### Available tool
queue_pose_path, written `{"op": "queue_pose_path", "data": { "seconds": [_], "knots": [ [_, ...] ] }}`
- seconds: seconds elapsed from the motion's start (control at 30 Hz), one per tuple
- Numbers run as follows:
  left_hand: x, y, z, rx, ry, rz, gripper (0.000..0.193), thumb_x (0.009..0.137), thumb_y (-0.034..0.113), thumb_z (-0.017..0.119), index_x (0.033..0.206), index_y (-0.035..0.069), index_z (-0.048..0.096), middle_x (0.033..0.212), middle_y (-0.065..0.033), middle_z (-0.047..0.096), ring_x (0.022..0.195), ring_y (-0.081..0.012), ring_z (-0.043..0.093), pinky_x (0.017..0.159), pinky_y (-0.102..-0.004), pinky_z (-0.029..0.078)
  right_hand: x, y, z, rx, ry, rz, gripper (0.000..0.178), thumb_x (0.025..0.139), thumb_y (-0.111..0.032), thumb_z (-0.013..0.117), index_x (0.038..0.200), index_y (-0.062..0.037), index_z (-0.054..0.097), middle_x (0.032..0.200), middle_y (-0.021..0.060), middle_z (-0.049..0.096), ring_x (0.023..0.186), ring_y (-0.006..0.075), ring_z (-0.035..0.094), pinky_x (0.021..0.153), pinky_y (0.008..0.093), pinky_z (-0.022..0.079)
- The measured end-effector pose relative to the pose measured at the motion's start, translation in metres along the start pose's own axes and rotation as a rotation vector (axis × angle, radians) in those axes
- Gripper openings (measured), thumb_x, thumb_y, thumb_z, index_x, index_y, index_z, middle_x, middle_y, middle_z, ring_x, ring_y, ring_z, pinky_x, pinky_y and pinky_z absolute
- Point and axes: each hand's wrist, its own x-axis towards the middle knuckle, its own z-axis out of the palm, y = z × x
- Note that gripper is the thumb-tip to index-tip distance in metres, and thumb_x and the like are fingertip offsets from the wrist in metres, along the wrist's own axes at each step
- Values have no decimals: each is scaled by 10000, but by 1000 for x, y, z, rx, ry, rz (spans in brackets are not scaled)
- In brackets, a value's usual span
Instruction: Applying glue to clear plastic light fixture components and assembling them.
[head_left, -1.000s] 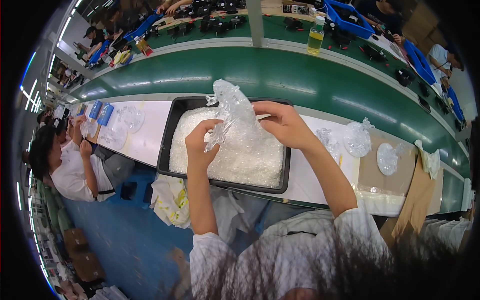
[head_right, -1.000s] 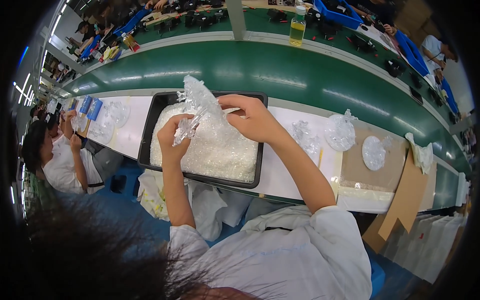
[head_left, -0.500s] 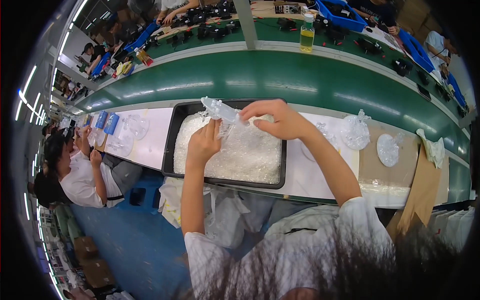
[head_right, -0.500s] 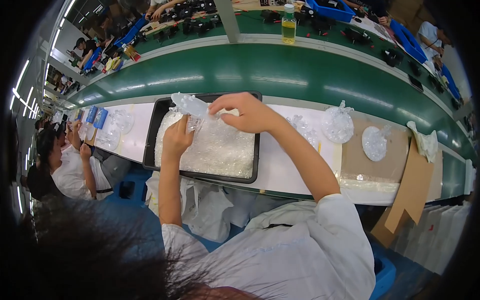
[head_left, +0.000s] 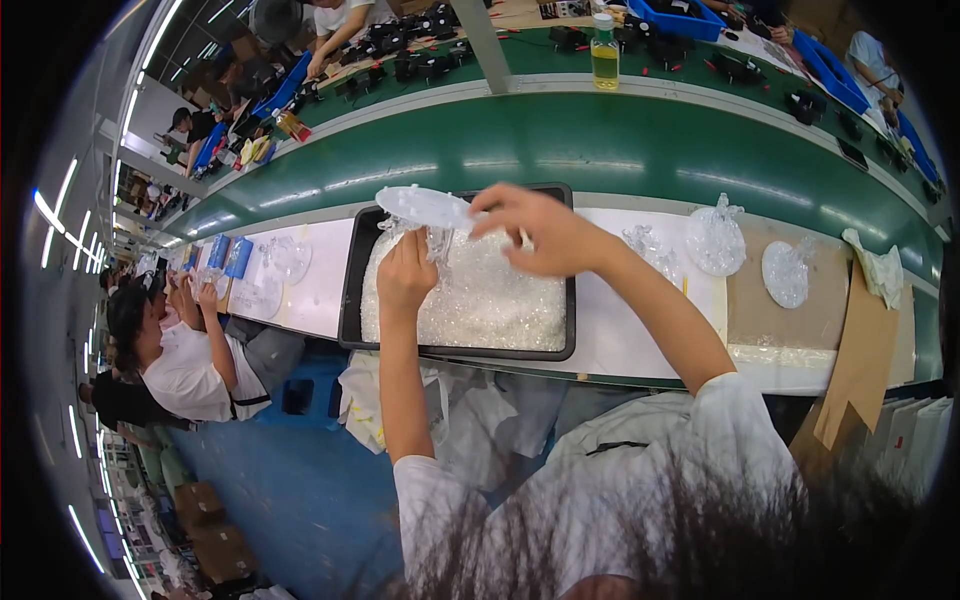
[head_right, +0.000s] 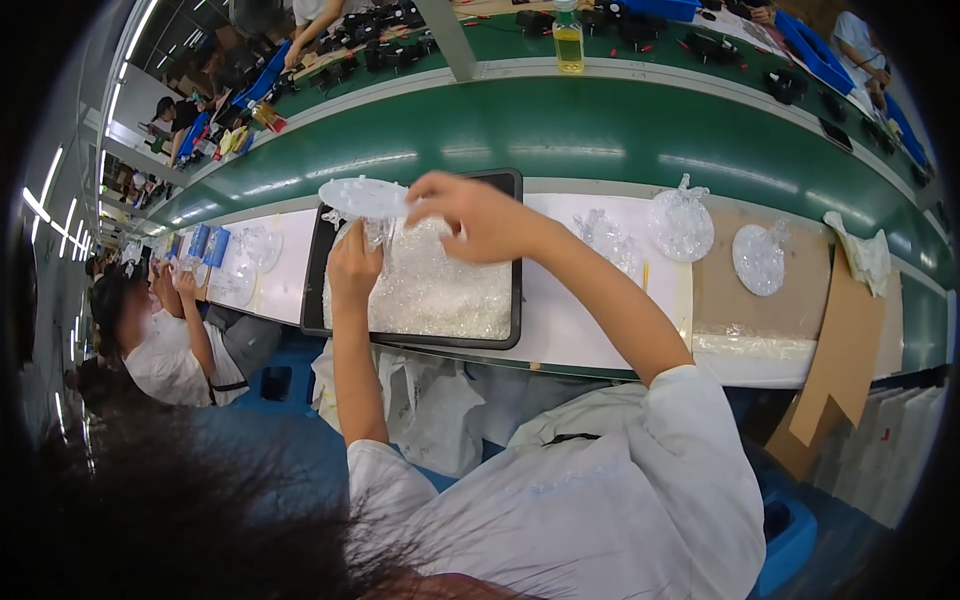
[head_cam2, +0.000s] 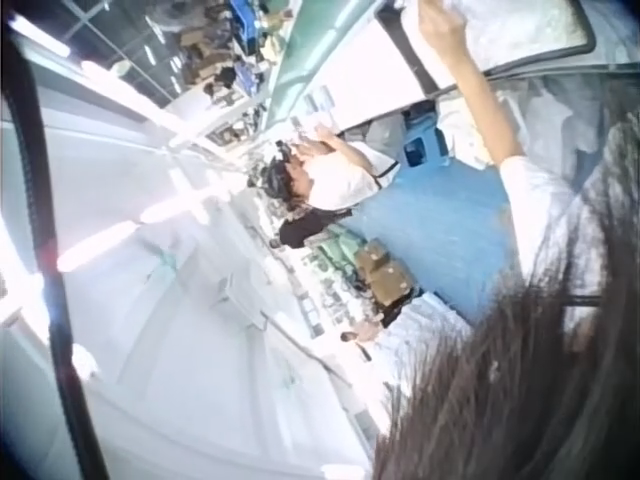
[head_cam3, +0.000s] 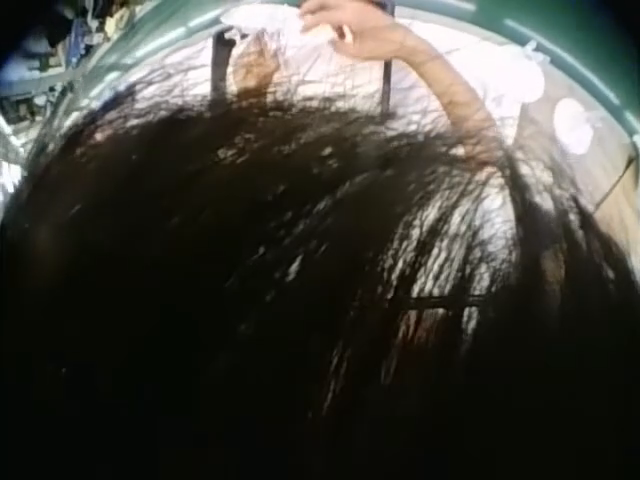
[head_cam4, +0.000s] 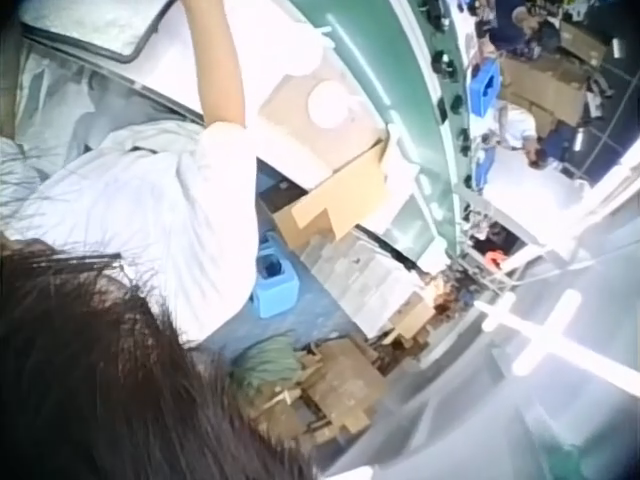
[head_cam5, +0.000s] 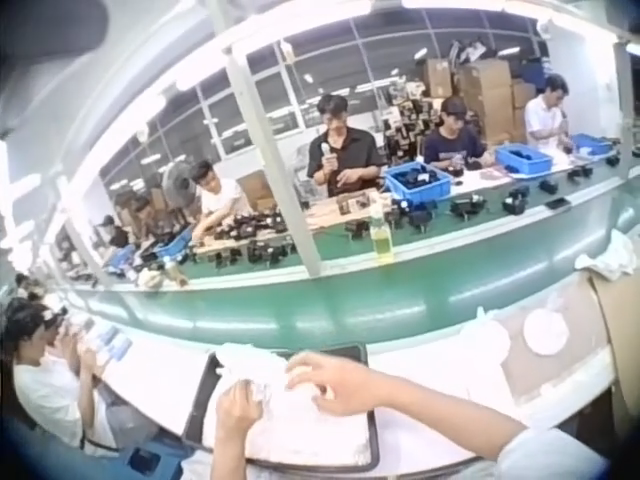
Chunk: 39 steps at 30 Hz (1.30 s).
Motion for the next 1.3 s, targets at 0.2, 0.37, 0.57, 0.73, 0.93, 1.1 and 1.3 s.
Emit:
{"op": "queue_pose_path", "data": {
  "seconds": [0.2, 0.37, 0.57, 0.73, 0.93, 1.1, 1.3],
  "knots": [
    [-17, -4, 5, -46, -93, -53, 327, 752, -6, 669, 1049, -133, 611, 1064, -259, 668, 776, -330, 699, 667, -365, 594, 0, 1, -2, 156, -45, 186, 488, 769, 68, 581, 1227, -101, 595, 1152, 36, 584, 706, 69, 511, 633, 222, 431],
    [-15, -4, 6, -37, 14, -40, 303, 715, -2, 677, 994, -102, 614, 1057, -232, 665, 783, -328, 696, 652, -369, 590, -8, -4, -4, 218, -105, 313, 743, 815, 29, 567, 1518, -99, 365, 1558, 109, 369, 733, 99, 522, 662, 255, 483],
    [-11, -4, 8, -2, 54, -34, 313, 735, -76, 629, 1041, -142, 638, 986, -222, 670, 736, -291, 689, 609, -333, 582, -8, 15, 2, 1, -78, 78, 891, 791, -7, 660, 1574, -106, 247, 1647, 153, 208, 895, 161, 636, 729, 277, 533],
    [-12, -6, 5, 0, 67, -65, 330, 724, -84, 611, 1048, -141, 639, 994, -229, 669, 740, -298, 691, 611, -337, 585, -1, -3, -1, 200, 164, 363, 871, 788, -1, 646, 1568, -132, 284, 1633, 157, 241, 1026, 211, 644, 735, 285, 549],
    [-7, -7, 2, 10, 56, -47, 283, 760, -53, 642, 1034, -124, 642, 1003, -229, 675, 753, -291, 696, 614, -337, 586, 12, -14, -12, 234, 94, 420, 857, 786, 4, 621, 1565, -104, 279, 1617, 192, 246, 1173, 250, 596, 728, 277, 552],
    [-14, -6, -2, -2, 7, -59, 282, 763, -22, 642, 1035, -98, 648, 1019, -208, 680, 779, -286, 696, 653, -346, 585, 16, -17, -3, 291, 33, 445, 818, 796, 41, 614, 1549, -82, 318, 1641, 137, 236, 1421, 231, 393, 819, 265, 549],
    [-5, 0, -1, 42, -5, -32, 342, 720, -22, 656, 1057, -81, 656, 1042, -207, 683, 791, -276, 695, 667, -345, 577, 9, 0, -10, 130, -350, 160, 858, 797, 38, 600, 1576, -114, 274, 1637, 98, 265, 1064, 172, 604, 717, 247, 525]
  ]
}}
